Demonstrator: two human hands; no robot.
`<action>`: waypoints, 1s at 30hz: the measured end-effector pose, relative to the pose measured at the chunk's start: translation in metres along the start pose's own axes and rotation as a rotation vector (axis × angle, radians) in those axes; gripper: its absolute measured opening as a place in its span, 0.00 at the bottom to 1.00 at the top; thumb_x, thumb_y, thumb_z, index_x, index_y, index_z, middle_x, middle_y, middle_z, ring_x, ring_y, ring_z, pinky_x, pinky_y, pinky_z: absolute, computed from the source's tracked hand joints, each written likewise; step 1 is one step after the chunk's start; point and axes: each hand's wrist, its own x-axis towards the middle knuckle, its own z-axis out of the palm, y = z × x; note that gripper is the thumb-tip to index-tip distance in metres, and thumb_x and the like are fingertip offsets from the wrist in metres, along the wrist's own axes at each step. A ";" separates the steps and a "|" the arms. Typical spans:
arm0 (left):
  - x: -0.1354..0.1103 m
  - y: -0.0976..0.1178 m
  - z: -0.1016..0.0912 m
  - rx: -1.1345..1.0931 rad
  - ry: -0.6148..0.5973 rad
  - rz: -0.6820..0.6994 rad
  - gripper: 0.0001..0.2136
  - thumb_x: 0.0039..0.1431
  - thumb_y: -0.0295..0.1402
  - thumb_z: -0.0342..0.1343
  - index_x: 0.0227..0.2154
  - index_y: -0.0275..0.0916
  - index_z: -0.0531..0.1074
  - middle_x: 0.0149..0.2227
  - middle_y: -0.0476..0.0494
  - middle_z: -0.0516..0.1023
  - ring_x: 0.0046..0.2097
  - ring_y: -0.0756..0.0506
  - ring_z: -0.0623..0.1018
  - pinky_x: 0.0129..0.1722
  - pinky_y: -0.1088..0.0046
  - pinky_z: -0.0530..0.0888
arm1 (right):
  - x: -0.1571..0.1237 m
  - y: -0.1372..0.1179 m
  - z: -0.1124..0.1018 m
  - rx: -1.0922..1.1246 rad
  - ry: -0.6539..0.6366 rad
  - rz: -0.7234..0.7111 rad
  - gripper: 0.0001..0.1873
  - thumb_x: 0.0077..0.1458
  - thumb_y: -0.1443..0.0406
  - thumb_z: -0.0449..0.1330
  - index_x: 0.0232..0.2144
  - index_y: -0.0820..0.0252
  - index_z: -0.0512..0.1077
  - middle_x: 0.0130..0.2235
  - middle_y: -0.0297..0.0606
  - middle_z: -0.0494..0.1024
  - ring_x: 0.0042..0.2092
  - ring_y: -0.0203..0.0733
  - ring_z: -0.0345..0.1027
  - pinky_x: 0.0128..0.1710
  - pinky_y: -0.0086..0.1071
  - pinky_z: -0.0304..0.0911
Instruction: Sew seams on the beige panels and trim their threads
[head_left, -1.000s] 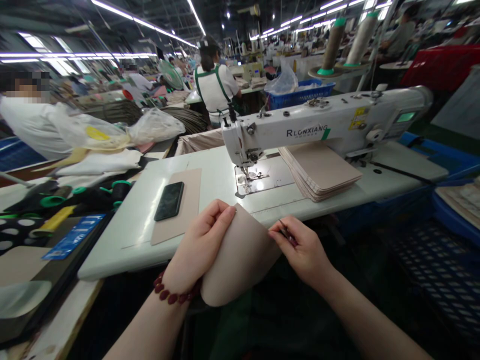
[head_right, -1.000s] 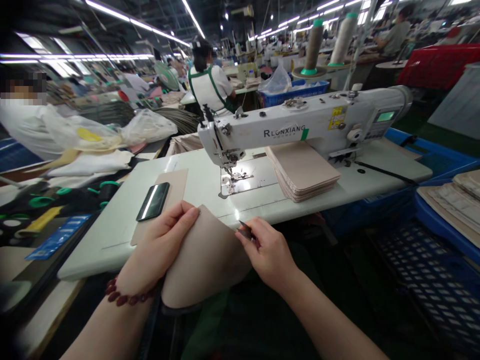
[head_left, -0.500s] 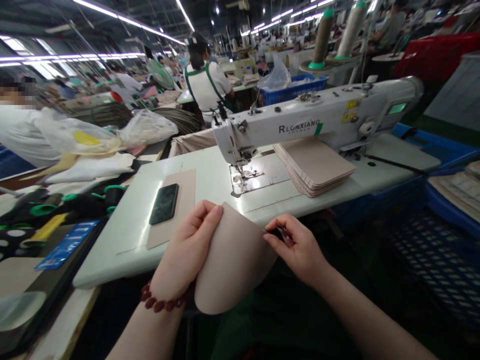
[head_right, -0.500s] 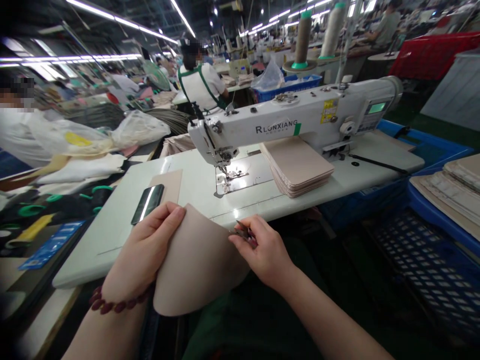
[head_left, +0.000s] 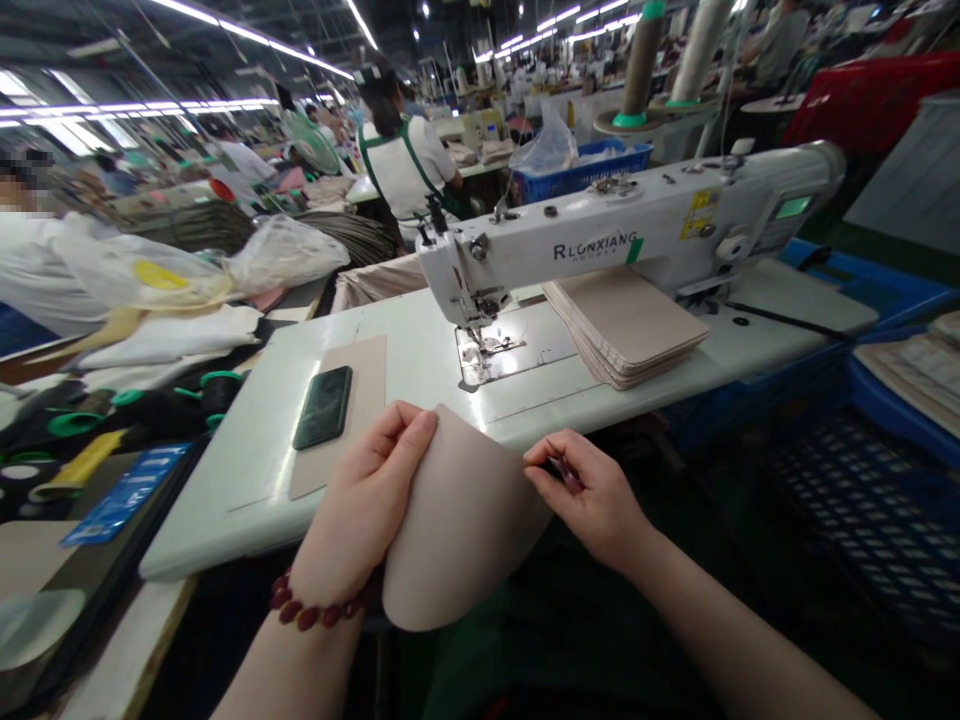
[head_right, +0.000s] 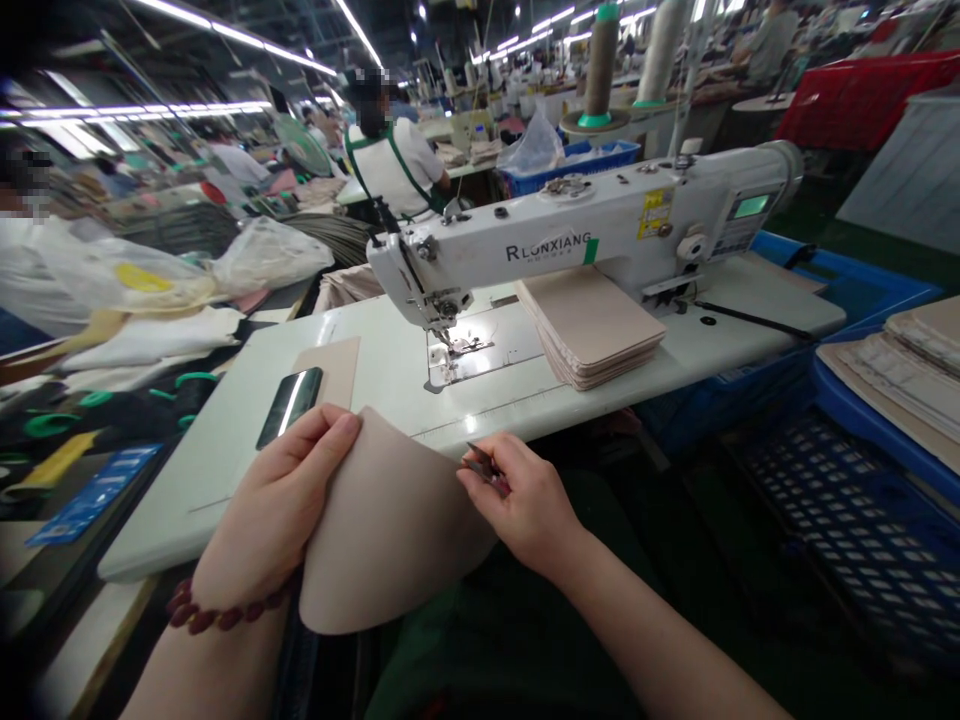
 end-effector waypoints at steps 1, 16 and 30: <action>0.000 0.000 0.000 0.000 0.001 -0.004 0.14 0.62 0.45 0.52 0.28 0.41 0.66 0.24 0.52 0.64 0.25 0.50 0.61 0.21 0.78 0.60 | 0.000 0.000 0.001 -0.010 -0.003 -0.019 0.03 0.59 0.64 0.56 0.35 0.56 0.69 0.35 0.34 0.71 0.36 0.38 0.65 0.36 0.30 0.61; 0.001 -0.008 -0.004 0.007 0.040 -0.016 0.14 0.62 0.46 0.52 0.29 0.41 0.68 0.23 0.53 0.65 0.23 0.52 0.61 0.20 0.79 0.59 | -0.004 0.012 -0.006 -0.041 -0.021 0.008 0.04 0.58 0.64 0.59 0.37 0.57 0.69 0.36 0.33 0.71 0.36 0.37 0.65 0.35 0.28 0.59; 0.002 -0.005 -0.003 -0.010 0.057 -0.013 0.14 0.62 0.45 0.53 0.28 0.41 0.67 0.23 0.53 0.63 0.24 0.52 0.61 0.20 0.80 0.60 | -0.007 0.028 -0.006 -0.022 0.019 0.107 0.08 0.60 0.59 0.58 0.33 0.57 0.70 0.32 0.33 0.72 0.33 0.37 0.64 0.33 0.30 0.60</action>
